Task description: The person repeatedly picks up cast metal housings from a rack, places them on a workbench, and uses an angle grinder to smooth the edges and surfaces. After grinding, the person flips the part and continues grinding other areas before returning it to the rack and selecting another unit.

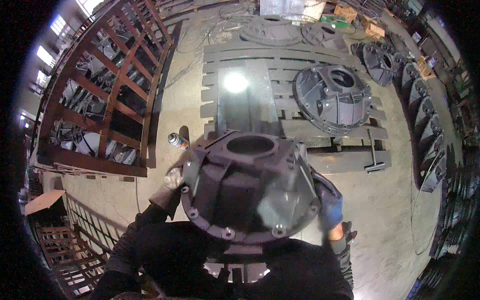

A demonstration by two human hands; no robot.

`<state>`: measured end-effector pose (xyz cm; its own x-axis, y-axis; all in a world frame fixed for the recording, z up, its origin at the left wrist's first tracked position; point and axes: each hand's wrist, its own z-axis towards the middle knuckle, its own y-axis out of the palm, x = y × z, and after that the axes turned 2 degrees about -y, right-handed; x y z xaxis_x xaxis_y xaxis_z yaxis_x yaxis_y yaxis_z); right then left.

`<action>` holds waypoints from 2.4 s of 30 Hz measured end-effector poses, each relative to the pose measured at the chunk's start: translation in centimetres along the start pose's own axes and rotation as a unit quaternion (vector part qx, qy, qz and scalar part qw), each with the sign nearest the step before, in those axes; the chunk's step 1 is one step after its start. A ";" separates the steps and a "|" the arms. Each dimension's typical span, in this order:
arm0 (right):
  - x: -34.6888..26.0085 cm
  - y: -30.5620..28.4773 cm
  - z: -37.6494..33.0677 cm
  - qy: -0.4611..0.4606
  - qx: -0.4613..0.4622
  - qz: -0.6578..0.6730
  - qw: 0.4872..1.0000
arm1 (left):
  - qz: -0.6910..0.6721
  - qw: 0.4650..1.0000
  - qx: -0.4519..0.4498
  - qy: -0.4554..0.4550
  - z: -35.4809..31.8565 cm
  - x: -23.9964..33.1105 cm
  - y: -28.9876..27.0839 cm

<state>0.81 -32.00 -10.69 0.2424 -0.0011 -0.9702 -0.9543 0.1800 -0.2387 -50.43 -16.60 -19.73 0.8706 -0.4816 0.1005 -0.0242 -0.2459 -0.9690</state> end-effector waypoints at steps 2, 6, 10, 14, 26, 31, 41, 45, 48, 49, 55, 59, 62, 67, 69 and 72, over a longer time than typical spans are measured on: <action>-1.6 -0.3 1.2 -0.011 0.008 -0.070 0.997 | -0.057 0.998 0.029 -0.028 -1.1 0.7 -2.2; -2.8 -1.1 5.0 0.030 -0.068 0.123 0.990 | -0.294 0.937 0.190 0.016 -0.6 2.9 -7.3; -3.9 -1.6 8.6 0.016 -0.060 -0.115 0.991 | -0.494 0.864 0.099 0.017 1.4 3.7 -12.5; -4.4 -1.1 12.7 -0.076 0.012 -0.444 0.893 | -0.426 0.897 0.115 -0.030 3.4 4.4 -14.8; 8.7 5.4 12.7 0.154 0.173 -0.067 0.971 | -0.385 0.920 0.070 -0.022 7.3 1.8 -6.9; 9.3 4.8 9.4 0.232 0.107 -0.132 0.958 | -0.251 0.965 0.063 0.049 6.0 0.5 -3.7; 8.1 5.5 2.6 0.171 0.092 -0.216 0.957 | -0.352 0.932 0.081 0.031 10.6 -1.3 -11.6; 9.3 6.9 0.0 0.165 0.097 -0.163 0.968 | -0.252 0.944 0.094 0.191 20.0 1.3 -11.3; 11.7 6.2 -0.2 0.127 0.076 -0.177 0.973 | -0.306 0.938 0.017 0.163 23.4 2.7 -9.8; 12.5 5.5 0.2 0.112 0.063 -0.186 0.974 | -0.249 0.954 -0.002 0.168 24.0 2.9 -9.3; 14.4 0.5 13.2 0.118 -0.081 -0.039 0.989 | -0.236 0.964 0.044 0.111 18.9 -1.2 -4.9; 13.6 0.9 23.9 0.001 -0.058 -0.223 0.973 | 0.199 0.968 0.073 0.134 11.7 -3.1 -0.9; 13.8 0.6 22.1 0.015 0.003 -0.322 0.947 | -0.114 0.985 0.066 0.116 8.2 -1.0 0.0; 16.8 -0.5 12.1 0.111 0.138 -0.191 0.966 | -0.722 0.686 -0.057 -0.071 3.8 3.6 -1.5; 17.3 -0.5 10.5 0.071 0.108 -0.141 0.982 | -0.676 0.737 -0.008 -0.029 3.5 4.1 -2.0; 16.6 0.0 10.2 0.082 0.129 -0.041 0.987 | -0.535 0.843 0.029 0.039 3.8 3.5 -1.4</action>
<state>6.63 -21.96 -26.36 0.2649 -0.1814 -0.9471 -0.8513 0.4172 -0.3181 -45.50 -14.69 -18.87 0.3434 -0.0648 0.9369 0.7809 -0.5346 -0.3232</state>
